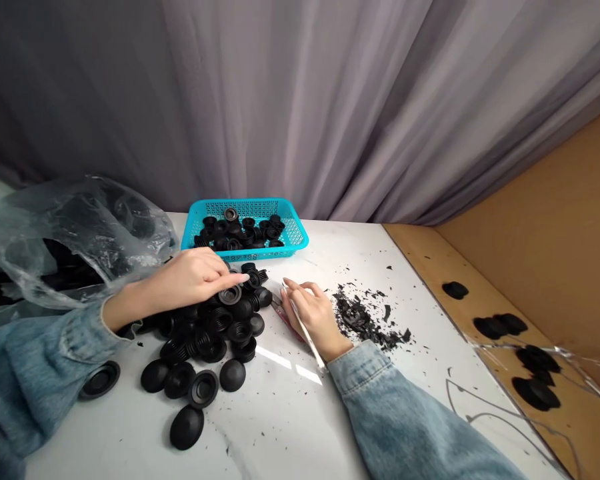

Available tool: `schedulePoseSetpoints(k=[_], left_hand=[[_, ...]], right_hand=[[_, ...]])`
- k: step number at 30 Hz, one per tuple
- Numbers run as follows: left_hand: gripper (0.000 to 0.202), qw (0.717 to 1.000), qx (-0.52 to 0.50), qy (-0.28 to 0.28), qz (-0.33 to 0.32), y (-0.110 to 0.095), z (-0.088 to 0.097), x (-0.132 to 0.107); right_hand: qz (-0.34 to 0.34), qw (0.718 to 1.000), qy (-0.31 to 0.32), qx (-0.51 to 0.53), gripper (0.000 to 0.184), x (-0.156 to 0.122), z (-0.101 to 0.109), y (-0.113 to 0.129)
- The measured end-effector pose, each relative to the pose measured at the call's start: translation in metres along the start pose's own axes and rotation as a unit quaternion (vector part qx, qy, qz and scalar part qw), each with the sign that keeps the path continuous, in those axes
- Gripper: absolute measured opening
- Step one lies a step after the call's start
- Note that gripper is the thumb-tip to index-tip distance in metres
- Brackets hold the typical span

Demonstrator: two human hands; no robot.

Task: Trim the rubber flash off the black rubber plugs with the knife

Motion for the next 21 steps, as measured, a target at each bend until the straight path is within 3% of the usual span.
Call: schedulePoseSetpoints(k=[4,6,12,15,18,20,21], left_hand=[[0.025,0.998,0.047,0.035,-0.032,-0.006,-0.020,-0.009],[0.029,0.996,0.058,0.060,-0.031,-0.001,-0.031,-0.013],[0.027,0.985,0.025,0.131,0.108,0.026,-0.054,-0.027],[0.016,0.984,0.003,0.109,0.144,0.027,-0.051,-0.026],[0.008,0.978,-0.059,0.046,0.193,0.026,-0.037,-0.021],[0.009,0.948,-0.174,0.018,0.265,0.027,-0.032,-0.021],[0.011,0.913,-0.260,0.021,0.314,0.027,-0.034,-0.024]], right_hand=[[0.004,1.000,0.004,0.009,0.012,-0.001,-0.002,0.002],[0.004,1.000,0.007,0.013,0.013,-0.001,-0.003,0.003],[0.001,1.000,0.022,0.012,0.014,-0.001,-0.005,0.003],[-0.003,1.000,0.024,0.008,0.014,-0.001,-0.004,0.003],[-0.008,1.000,0.015,0.001,0.012,-0.001,-0.002,0.002],[-0.014,1.000,0.007,-0.005,0.010,0.000,0.000,0.001],[-0.017,1.000,0.005,-0.007,0.009,0.000,0.000,0.001]])
Point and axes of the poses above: each hand's wrist, its own x-axis towards the middle knuckle, its own z-axis out of the back of the hand, y = z × x, the point moved 10 cm from there along x, towards the middle knuckle, and after that the axes turned 14 degrees about -y, right-handed, at the moved point
